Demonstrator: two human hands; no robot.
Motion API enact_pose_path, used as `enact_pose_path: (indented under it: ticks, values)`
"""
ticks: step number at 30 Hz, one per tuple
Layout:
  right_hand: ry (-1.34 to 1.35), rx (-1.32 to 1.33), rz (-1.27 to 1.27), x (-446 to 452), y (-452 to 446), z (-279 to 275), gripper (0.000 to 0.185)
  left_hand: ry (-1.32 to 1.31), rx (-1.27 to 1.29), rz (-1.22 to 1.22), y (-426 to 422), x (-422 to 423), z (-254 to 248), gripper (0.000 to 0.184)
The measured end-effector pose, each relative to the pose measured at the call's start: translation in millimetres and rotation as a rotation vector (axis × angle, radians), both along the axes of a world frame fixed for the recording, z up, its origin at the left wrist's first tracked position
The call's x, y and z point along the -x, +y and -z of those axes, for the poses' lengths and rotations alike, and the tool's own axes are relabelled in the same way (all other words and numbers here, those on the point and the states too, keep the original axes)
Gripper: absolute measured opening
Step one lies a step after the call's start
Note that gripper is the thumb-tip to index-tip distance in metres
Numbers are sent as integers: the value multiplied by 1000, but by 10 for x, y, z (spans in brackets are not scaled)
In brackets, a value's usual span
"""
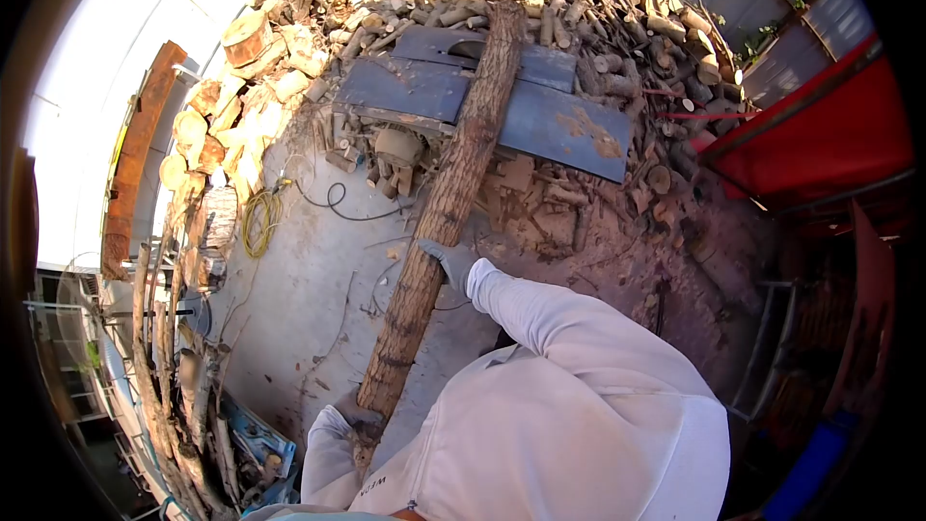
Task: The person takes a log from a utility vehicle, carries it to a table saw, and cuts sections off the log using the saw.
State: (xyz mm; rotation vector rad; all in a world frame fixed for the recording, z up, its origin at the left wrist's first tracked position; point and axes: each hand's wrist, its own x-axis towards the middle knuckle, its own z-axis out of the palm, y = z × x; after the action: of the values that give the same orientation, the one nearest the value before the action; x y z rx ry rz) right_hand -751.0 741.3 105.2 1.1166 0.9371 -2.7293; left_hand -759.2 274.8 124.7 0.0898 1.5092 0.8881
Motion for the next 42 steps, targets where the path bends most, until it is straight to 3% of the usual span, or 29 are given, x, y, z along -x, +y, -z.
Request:
enact_pose_path:
  ticks: [2, 8, 11, 13, 16, 17, 19, 20, 23, 26, 29, 30, 33, 35, 39, 40, 42]
  values:
    - [-11, 2, -24, 34, -29, -26, 56, -88, -49, -10, 6, 22, 39, 93]
    - [-224, -354, 70, 179, -142, 240, 61, -326, -24, 12, 12, 127, 42, 89]
    - [-252, -433, 94, 192, -150, 2, 60, -348, 1, 68, -221, 100, 450, 89]
    - [-325, -419, 142, 173, -180, -412, 56, -388, -20, 30, -196, 39, 443, 90]
    - [-368, -362, 139, 83, -136, -535, 51, -363, -58, -42, -72, -180, 383, 90]
    - [-367, -359, 136, 28, -112, -369, 51, -301, -69, -73, -36, -267, 335, 90]
    - [-160, -102, 174, -107, -58, 62, 48, -230, -69, -86, 177, -401, 48, 90]
    - [-150, -53, 185, -194, -43, -91, 45, -160, -73, -95, 232, -439, -38, 90]
    - [-84, 13, 240, -508, -60, 103, 40, -121, -15, 16, 37, -653, 270, 99]
    - [-110, 38, 237, -787, 36, 307, 41, -33, -63, 36, -177, -869, 718, 99]
    - [-75, 50, 271, -933, 261, 823, 45, -99, -132, -91, 246, -861, 331, 94]
    - [-29, -138, 143, -968, 433, 1107, 44, -98, -131, -89, 379, -833, 294, 94]
    - [0, -231, 134, -674, 774, 586, 61, 17, -127, -15, 803, -622, 157, 87]
    - [-200, -200, 154, -454, 1029, 230, 69, 30, -4, 39, 1137, -475, -26, 81]
    - [-123, -317, 321, -160, 1318, 278, 60, 46, 44, 32, 1737, -237, -437, 70]
    - [-94, -311, 328, -152, 1319, -23, 66, 44, -117, -37, 1605, -251, -35, 67]
    - [-20, -314, 331, -107, 1391, -127, 75, 47, -97, -21, 1688, -179, -67, 67]
